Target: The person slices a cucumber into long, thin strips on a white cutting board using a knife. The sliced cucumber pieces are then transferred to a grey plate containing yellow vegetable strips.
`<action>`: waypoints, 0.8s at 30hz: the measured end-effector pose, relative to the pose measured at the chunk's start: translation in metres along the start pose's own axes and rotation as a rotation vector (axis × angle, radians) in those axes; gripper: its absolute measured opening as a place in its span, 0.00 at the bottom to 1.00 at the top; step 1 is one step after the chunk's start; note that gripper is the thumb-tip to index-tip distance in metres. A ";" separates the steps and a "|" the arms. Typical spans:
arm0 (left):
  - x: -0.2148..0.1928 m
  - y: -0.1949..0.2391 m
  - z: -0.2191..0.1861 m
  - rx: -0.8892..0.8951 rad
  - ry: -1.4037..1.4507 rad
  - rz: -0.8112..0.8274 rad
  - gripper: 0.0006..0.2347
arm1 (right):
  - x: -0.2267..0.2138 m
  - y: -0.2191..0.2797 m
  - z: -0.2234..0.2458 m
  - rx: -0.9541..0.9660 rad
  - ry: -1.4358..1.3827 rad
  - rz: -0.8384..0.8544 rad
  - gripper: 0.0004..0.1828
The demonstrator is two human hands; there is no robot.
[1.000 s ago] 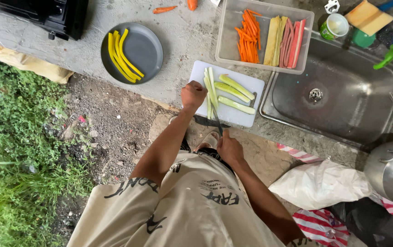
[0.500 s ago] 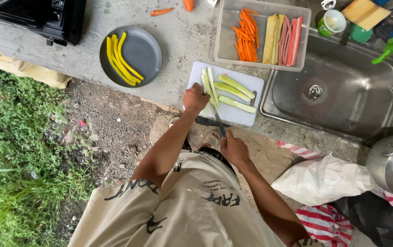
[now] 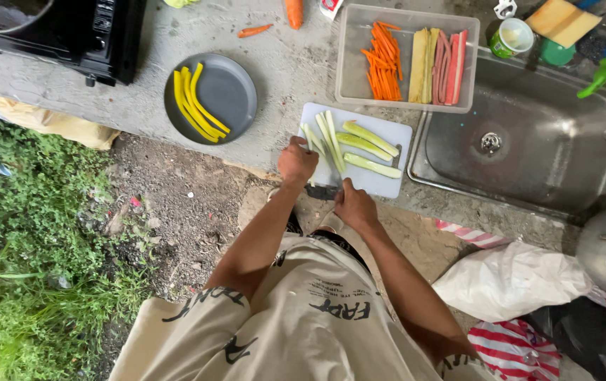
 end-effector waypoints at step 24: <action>0.015 -0.064 0.028 -0.250 0.507 0.185 0.13 | 0.031 0.009 0.002 0.144 -0.328 -0.072 0.15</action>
Point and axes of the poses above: each hand's wrist, its own y-axis away from the middle knuckle, its own x-axis out of the palm, z = x × y, the point moved 4 cm from there along -y, towards the middle knuckle, and after that the axes turned 10 degrees about y, right-handed, at the moved point
